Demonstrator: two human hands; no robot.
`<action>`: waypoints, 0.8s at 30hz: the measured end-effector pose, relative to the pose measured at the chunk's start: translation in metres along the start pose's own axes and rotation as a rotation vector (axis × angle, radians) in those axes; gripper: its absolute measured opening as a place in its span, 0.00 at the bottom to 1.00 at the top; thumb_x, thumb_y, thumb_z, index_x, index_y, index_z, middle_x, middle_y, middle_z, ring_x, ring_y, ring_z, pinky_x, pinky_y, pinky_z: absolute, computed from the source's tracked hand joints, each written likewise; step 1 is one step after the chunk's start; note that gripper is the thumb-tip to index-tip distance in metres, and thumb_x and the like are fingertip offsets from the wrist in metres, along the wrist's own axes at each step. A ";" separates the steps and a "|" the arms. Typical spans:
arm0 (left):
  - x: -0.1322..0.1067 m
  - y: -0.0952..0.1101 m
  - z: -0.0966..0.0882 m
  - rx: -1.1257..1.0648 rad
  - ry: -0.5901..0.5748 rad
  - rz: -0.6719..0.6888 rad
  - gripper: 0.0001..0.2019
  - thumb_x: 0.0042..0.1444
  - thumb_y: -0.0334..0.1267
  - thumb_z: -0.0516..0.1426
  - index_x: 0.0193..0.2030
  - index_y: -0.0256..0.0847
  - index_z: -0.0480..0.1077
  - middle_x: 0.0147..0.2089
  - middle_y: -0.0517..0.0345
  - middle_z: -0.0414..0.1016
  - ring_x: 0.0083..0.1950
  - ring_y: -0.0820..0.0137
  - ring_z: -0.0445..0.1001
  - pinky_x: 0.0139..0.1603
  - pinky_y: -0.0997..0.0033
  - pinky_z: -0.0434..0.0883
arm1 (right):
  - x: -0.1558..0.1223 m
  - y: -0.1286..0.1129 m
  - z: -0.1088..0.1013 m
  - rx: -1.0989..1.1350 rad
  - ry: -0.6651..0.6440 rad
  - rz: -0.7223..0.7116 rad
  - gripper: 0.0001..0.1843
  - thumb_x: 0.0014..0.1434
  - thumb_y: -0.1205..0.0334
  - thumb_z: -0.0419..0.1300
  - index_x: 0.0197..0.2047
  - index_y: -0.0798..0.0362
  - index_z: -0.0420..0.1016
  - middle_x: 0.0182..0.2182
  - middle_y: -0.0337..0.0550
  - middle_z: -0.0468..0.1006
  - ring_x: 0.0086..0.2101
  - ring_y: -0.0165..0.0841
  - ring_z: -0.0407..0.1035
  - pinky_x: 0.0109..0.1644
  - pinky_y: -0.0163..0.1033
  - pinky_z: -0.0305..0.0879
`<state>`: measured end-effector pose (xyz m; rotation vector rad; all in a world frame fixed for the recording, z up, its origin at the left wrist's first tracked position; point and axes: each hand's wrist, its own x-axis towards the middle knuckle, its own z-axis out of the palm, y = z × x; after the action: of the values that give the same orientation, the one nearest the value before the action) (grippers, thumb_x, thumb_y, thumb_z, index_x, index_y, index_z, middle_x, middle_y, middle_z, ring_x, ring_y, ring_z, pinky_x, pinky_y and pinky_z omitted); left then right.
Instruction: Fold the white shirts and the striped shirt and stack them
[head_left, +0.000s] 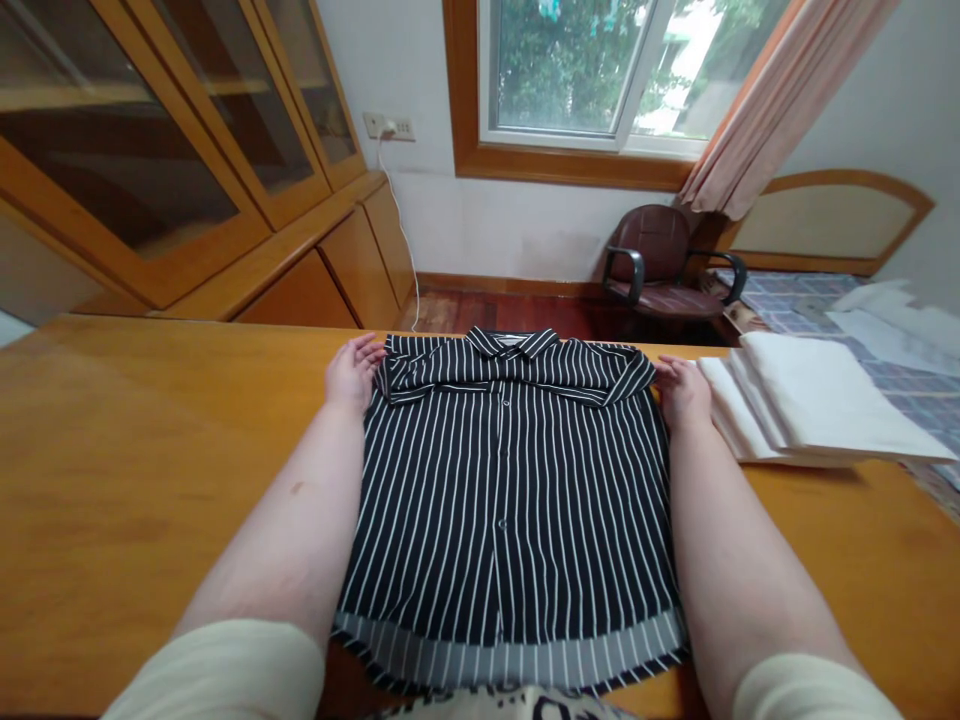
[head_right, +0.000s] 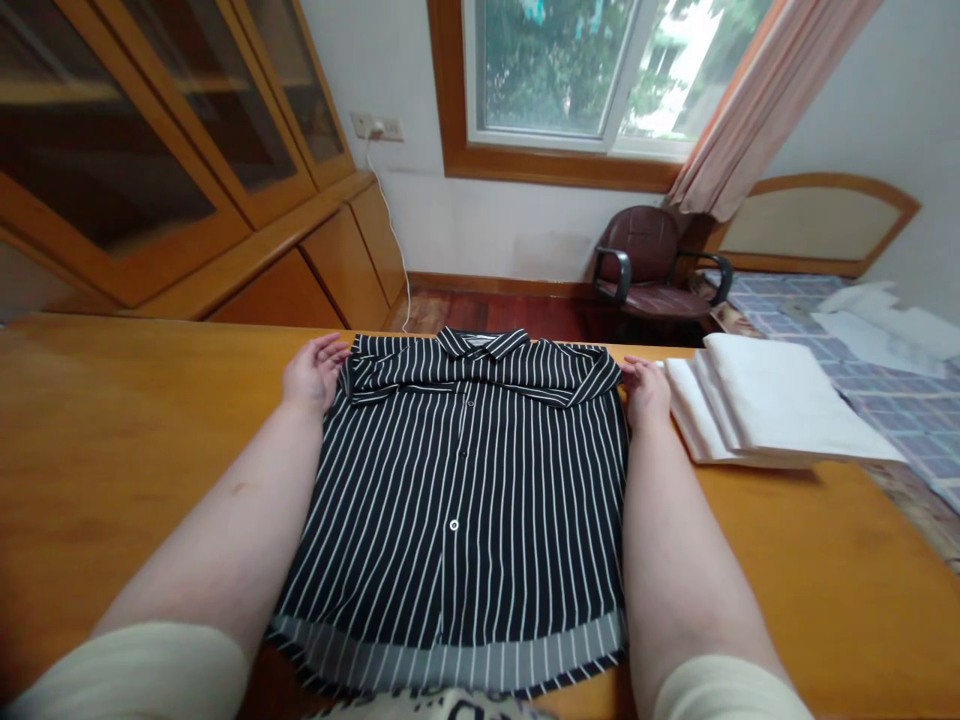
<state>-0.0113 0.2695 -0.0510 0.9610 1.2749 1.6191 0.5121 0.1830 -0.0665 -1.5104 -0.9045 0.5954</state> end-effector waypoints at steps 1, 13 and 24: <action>0.001 0.003 -0.006 -0.064 0.028 -0.020 0.14 0.56 0.40 0.48 0.41 0.39 0.72 0.37 0.51 0.77 0.39 0.70 0.76 0.46 0.69 0.71 | -0.001 0.001 -0.003 0.029 0.034 0.004 0.14 0.50 0.55 0.56 0.40 0.50 0.72 0.32 0.40 0.79 0.35 0.34 0.74 0.37 0.39 0.70; -0.012 0.026 -0.021 0.625 -0.611 -0.035 0.24 0.37 0.30 0.61 0.46 0.43 0.75 0.47 0.56 0.78 0.53 0.60 0.72 0.60 0.62 0.64 | -0.016 -0.024 0.002 -0.136 -0.322 0.018 0.20 0.41 0.59 0.68 0.40 0.53 0.75 0.37 0.45 0.80 0.39 0.40 0.73 0.48 0.46 0.68; -0.004 0.034 -0.030 0.254 -0.327 0.001 0.12 0.31 0.34 0.63 0.29 0.40 0.73 0.31 0.57 0.77 0.40 0.63 0.74 0.48 0.66 0.70 | -0.001 -0.027 -0.012 0.170 -0.275 -0.086 0.07 0.43 0.56 0.61 0.29 0.46 0.72 0.30 0.42 0.78 0.35 0.42 0.73 0.41 0.47 0.68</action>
<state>-0.0426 0.2520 -0.0232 1.3213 1.2655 1.2542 0.5158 0.1742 -0.0389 -1.2499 -1.0940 0.8094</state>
